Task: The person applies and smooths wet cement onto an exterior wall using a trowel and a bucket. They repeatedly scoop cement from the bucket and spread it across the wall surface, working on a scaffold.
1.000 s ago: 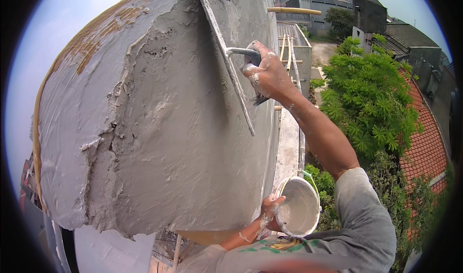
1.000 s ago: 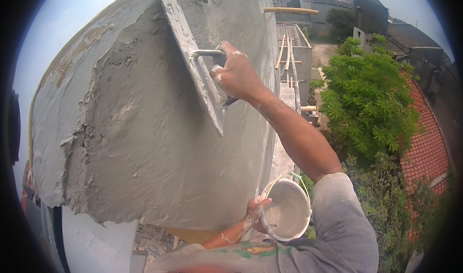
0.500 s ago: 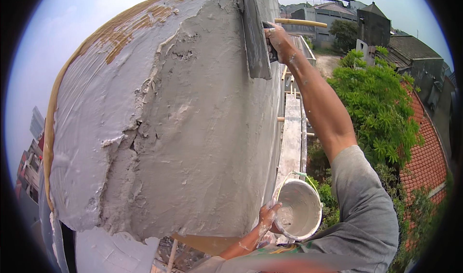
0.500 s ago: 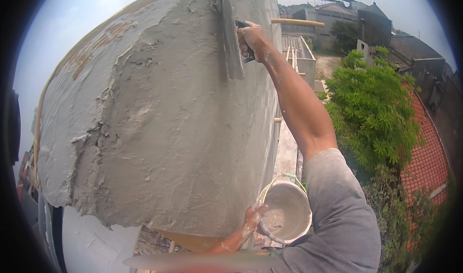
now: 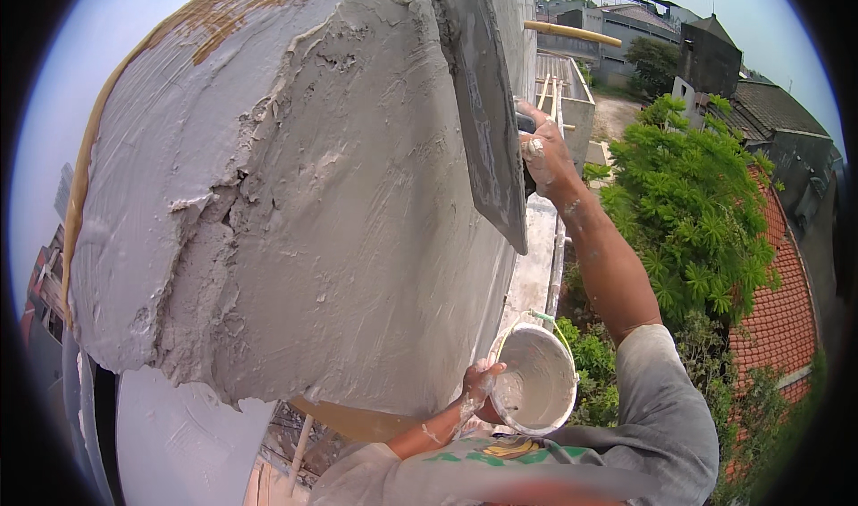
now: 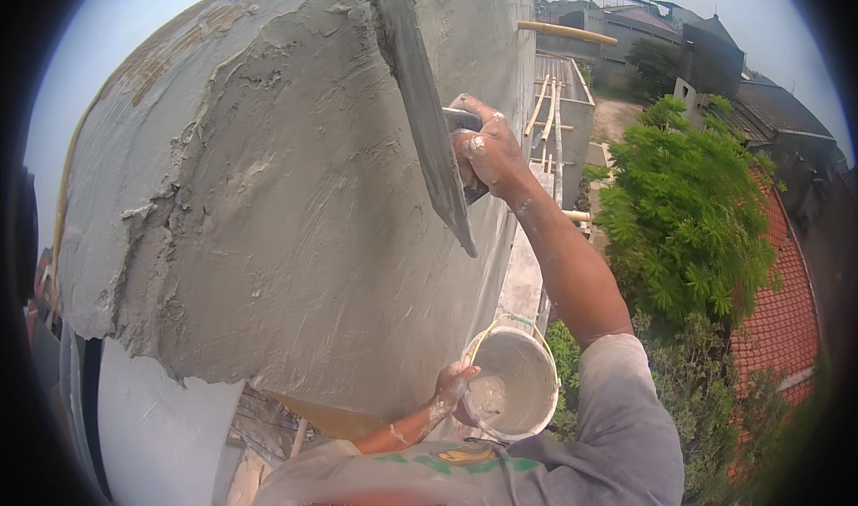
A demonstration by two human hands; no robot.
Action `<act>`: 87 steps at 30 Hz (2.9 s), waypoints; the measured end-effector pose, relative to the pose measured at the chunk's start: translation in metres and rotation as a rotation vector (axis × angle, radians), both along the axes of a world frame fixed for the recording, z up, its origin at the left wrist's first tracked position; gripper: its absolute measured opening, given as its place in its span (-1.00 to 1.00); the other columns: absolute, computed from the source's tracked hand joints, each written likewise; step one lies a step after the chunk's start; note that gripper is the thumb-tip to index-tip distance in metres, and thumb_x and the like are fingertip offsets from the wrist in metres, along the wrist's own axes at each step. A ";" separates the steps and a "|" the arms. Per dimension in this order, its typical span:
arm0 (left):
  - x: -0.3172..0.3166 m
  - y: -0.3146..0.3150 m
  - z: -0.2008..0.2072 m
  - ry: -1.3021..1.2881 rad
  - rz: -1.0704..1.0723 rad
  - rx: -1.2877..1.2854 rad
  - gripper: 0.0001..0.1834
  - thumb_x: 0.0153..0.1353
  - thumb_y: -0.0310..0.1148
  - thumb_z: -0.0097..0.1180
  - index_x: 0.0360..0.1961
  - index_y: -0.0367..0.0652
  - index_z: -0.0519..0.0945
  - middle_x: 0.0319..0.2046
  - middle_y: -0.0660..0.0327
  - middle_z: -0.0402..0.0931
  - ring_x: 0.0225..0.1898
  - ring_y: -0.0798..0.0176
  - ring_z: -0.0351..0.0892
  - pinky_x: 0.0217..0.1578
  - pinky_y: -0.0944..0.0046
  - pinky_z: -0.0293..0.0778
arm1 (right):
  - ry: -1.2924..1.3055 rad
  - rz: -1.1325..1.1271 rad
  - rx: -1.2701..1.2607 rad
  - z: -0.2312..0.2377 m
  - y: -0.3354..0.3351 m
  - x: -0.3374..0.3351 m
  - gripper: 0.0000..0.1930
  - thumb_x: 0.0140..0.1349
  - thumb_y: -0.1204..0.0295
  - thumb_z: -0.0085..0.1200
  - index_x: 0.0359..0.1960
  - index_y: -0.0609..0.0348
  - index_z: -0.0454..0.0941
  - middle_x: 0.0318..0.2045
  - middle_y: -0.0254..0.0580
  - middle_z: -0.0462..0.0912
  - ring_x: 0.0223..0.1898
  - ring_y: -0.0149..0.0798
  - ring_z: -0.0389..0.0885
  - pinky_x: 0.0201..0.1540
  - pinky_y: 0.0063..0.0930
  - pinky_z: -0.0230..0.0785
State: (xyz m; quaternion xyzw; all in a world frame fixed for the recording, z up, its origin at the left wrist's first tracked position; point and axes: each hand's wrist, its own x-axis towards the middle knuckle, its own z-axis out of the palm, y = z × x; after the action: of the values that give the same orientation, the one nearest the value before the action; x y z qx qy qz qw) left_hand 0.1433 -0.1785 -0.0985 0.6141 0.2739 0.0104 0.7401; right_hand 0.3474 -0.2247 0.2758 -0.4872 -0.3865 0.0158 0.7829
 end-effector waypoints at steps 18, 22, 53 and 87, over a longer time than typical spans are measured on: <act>0.013 0.002 0.009 -0.003 0.032 0.009 -0.71 -0.01 -0.24 0.29 -0.34 -0.22 0.57 -0.47 0.29 0.49 -0.47 0.40 0.44 -0.43 0.30 0.39 | -0.109 -0.187 -0.332 0.043 -0.004 -0.034 -0.81 0.01 0.57 0.03 -0.30 0.31 0.40 -0.70 -0.29 0.43 -0.79 -0.47 0.33 -0.77 -0.51 0.15; 0.018 -0.018 -0.007 0.127 -0.008 0.062 -0.51 -0.04 -0.16 0.30 -0.16 -0.30 0.54 -0.26 0.11 0.53 -0.22 0.28 0.51 -0.20 0.26 0.42 | -0.027 -0.215 -0.242 -0.026 -0.049 -0.043 -0.71 0.05 0.56 0.01 -0.14 0.34 0.43 -0.71 -0.35 0.44 -0.82 -0.50 0.33 -0.78 -0.61 0.19; 0.024 -0.034 0.032 -0.026 0.123 0.110 -0.40 -0.20 -0.12 0.27 -0.14 -0.31 0.56 -0.23 -0.06 0.58 -0.16 0.01 0.57 -0.13 0.10 0.45 | 0.315 -0.493 -1.329 -0.271 -0.203 0.095 -0.89 -0.02 0.46 -0.04 -0.63 0.18 0.44 -0.78 -0.31 0.30 -0.81 -0.33 0.20 -0.70 -0.40 0.02; 0.027 -0.029 0.007 -0.119 0.255 -0.003 -0.61 -0.07 -0.23 0.25 -0.26 -0.28 0.58 -0.39 0.10 0.58 -0.32 0.12 0.58 -0.26 0.15 0.45 | 0.050 -0.487 -1.462 -0.309 -0.239 0.052 -0.79 -0.19 0.42 0.12 -0.56 0.31 0.43 -0.68 -0.17 0.50 -0.68 -0.28 0.45 -0.60 -0.33 0.31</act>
State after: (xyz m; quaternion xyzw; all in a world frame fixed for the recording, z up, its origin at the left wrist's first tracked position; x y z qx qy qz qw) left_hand 0.1698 -0.2076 -0.0920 0.5713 0.3054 0.1404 0.7487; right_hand 0.3989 -0.4634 -0.0333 -0.9516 -0.1415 0.1054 0.2517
